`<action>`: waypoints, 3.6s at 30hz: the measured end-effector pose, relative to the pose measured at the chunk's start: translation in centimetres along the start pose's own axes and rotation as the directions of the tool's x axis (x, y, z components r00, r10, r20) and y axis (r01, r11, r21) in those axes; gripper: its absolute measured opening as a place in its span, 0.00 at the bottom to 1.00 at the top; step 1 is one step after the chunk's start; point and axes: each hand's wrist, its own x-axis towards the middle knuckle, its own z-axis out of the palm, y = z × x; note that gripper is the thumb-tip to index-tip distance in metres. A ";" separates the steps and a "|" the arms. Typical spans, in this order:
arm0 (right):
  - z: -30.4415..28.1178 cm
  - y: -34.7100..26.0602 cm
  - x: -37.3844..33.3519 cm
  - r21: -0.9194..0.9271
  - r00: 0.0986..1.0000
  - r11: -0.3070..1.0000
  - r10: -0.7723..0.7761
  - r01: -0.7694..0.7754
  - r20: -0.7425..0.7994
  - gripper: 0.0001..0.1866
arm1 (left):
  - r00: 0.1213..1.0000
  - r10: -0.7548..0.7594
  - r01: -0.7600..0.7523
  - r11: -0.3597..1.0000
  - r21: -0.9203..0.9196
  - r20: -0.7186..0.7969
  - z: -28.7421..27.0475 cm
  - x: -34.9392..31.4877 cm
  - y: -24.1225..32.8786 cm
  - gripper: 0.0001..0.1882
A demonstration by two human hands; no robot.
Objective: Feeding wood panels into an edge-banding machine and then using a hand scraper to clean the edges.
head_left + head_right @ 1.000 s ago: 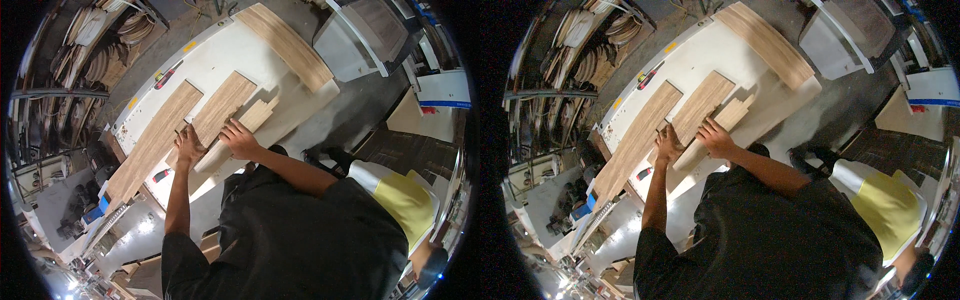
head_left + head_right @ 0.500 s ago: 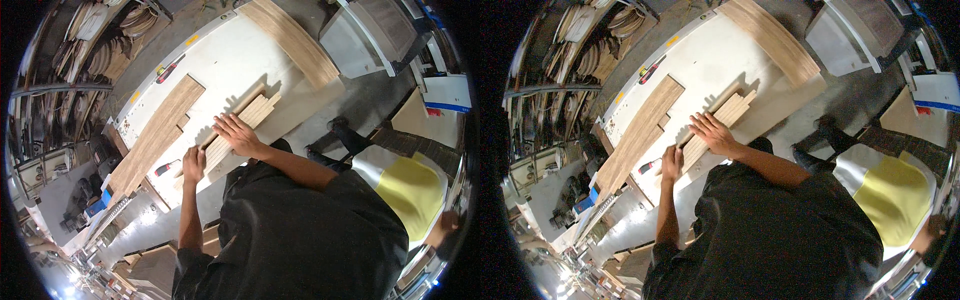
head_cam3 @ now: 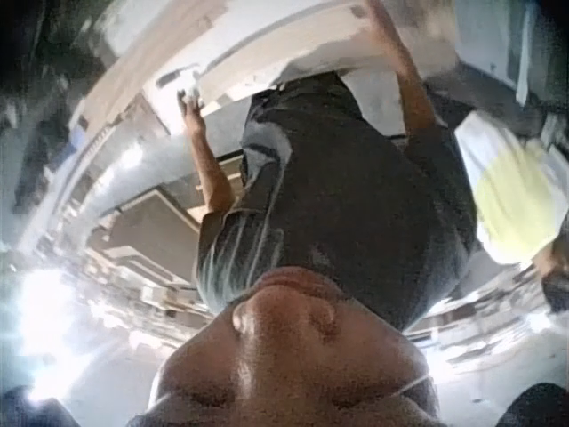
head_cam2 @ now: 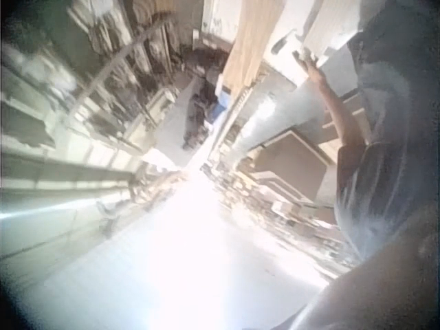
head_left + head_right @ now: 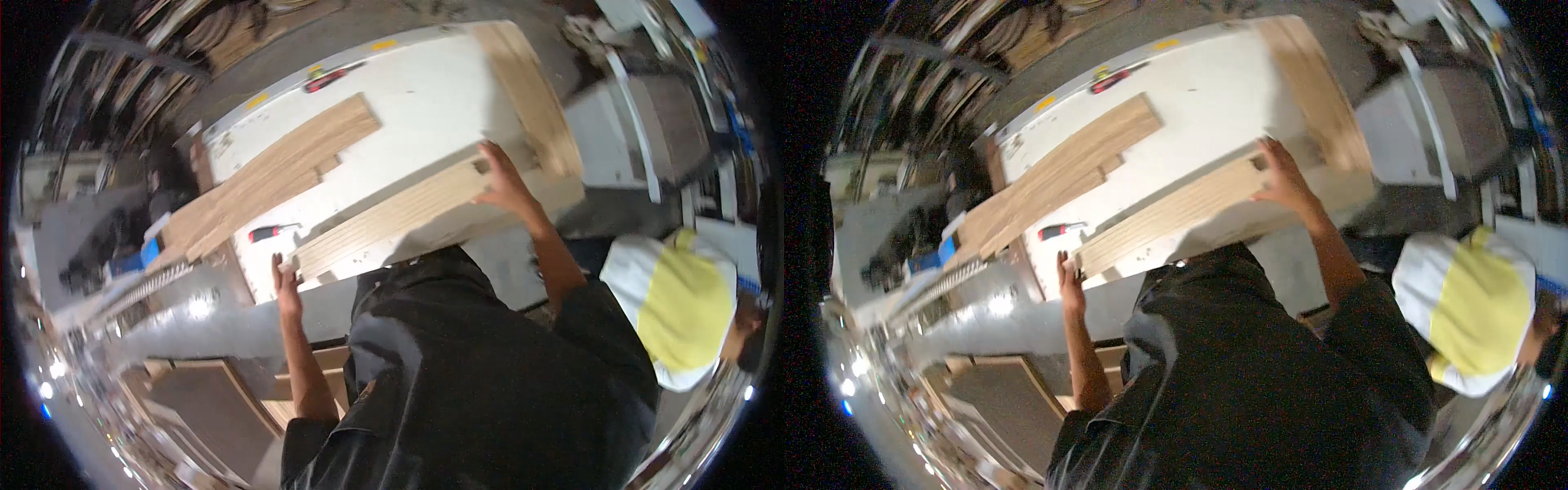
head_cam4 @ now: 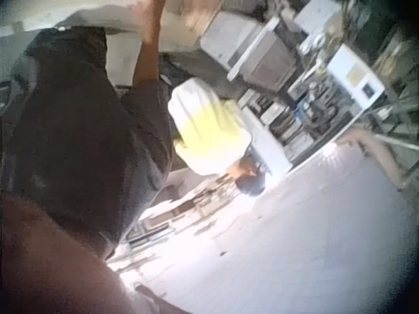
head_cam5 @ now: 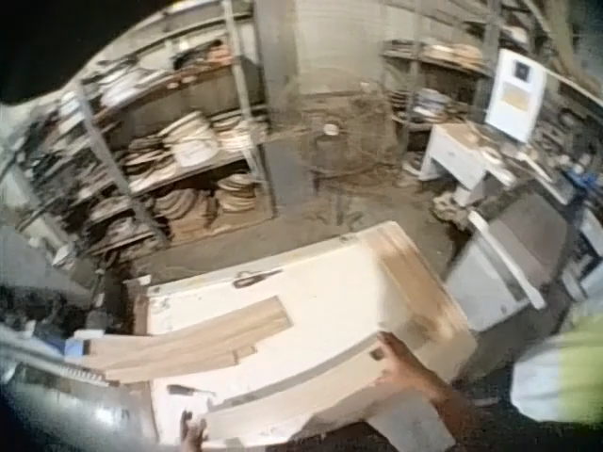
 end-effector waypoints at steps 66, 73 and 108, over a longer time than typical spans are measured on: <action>4.4 4.9 -1.6 0.275 0.991 0.959 -0.099 0.070 0.094 0.65 | 0.760 0.151 -0.645 0.063 0.761 0.632 16.2 -0.5 5.4 0.67; 3.0 4.7 -0.1 0.267 0.984 0.963 -0.088 0.044 0.155 0.46 | 0.804 0.111 -0.589 0.016 0.808 0.584 17.8 -0.2 5.9 0.48; -16.3 -43.3 12.4 -0.437 0.787 0.655 -0.510 0.617 0.348 0.53 | 0.681 0.326 -0.594 0.769 0.235 0.655 14.8 8.1 6.2 0.52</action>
